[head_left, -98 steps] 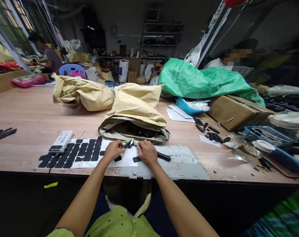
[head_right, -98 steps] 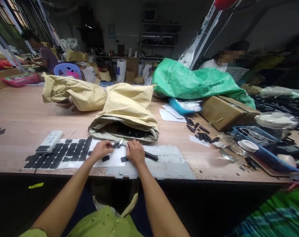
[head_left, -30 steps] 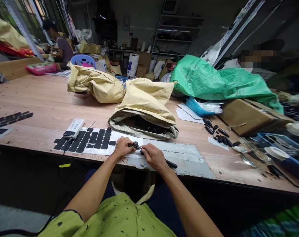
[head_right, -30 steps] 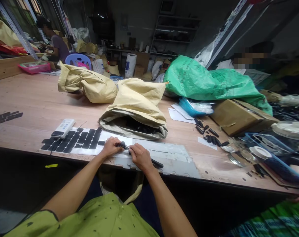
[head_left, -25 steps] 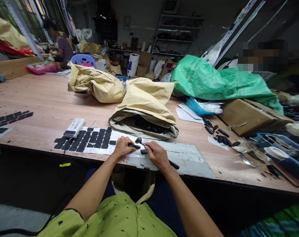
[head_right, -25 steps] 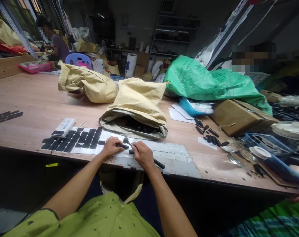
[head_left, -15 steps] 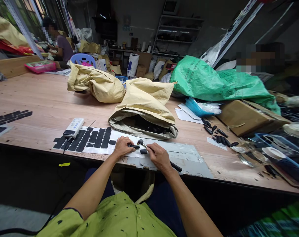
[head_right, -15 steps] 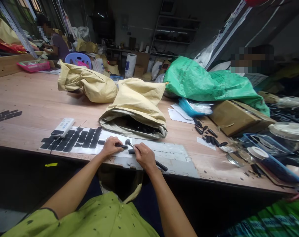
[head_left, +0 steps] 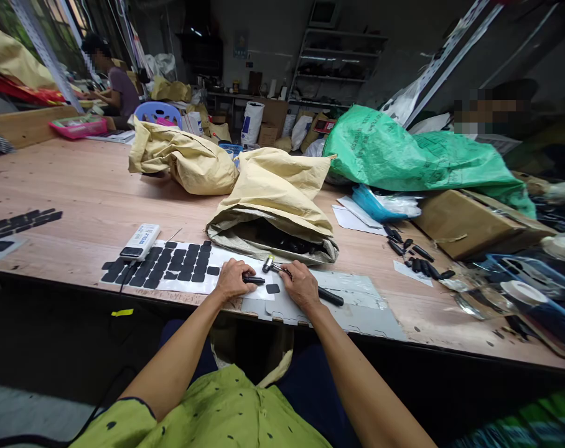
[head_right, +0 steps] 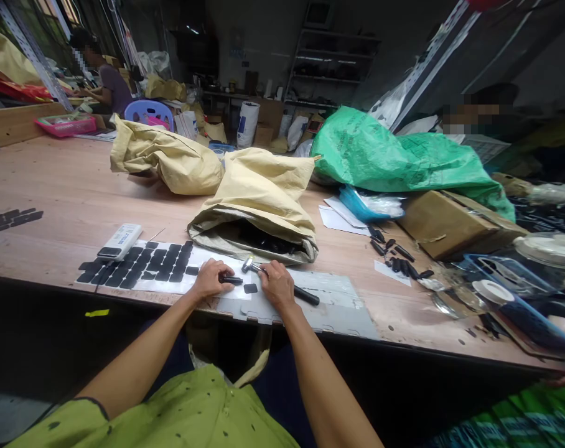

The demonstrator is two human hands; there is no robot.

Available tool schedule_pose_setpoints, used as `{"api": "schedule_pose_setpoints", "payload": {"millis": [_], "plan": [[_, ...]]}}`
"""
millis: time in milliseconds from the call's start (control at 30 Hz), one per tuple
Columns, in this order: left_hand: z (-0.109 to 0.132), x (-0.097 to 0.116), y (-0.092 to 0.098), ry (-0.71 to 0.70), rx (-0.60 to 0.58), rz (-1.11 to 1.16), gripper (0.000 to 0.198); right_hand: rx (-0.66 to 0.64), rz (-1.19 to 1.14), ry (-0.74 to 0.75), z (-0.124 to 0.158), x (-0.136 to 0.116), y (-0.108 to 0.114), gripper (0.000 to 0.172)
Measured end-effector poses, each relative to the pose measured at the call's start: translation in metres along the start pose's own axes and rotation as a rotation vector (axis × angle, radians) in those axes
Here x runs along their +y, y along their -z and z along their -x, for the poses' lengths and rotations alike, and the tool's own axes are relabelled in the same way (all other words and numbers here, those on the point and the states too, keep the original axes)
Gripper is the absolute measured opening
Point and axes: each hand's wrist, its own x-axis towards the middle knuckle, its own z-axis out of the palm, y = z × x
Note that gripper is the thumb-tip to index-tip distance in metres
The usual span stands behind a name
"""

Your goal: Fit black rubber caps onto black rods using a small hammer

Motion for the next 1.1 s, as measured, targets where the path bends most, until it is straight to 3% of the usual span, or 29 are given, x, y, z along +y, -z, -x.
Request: {"api": "schedule_pose_setpoints", "payload": {"millis": [400, 500, 567, 700, 833, 900, 1000, 1100], "plan": [[0.004, 0.004, 0.004, -0.044, 0.001, -0.015, 0.014, 0.04, 0.092, -0.011, 0.002, -0.005, -0.005, 0.014], [0.026, 0.017, 0.006, -0.119, -0.03, 0.043, 0.013, 0.043, 0.099, -0.018, 0.002, -0.006, -0.004, 0.012], [0.051, 0.029, 0.002, -0.177, -0.112, 0.12, 0.012, 0.044, 0.102, -0.018, 0.002, -0.007, -0.004, 0.012], [0.103, 0.039, -0.026, -0.222, -0.35, 0.174, 0.019, 0.032, 0.11, -0.013, 0.002, -0.007, -0.004, 0.011], [0.122, 0.022, -0.067, 0.005, -0.423, 0.065, 0.019, 0.047, 0.108, -0.011, 0.002, -0.007, -0.005, 0.012], [0.12, 0.013, -0.076, 0.096, -0.465, 0.008, 0.026, 0.058, 0.107, -0.004, 0.003, -0.007, -0.005, 0.012], [0.107, 0.016, -0.063, 0.045, -0.593, 0.041, 0.031, 0.068, 0.108, 0.002, 0.003, -0.007, -0.006, 0.012], [0.076, 0.036, -0.027, -0.079, -0.701, 0.28, 0.025, 0.074, 0.126, 0.002, 0.003, -0.008, -0.006, 0.013]]}}
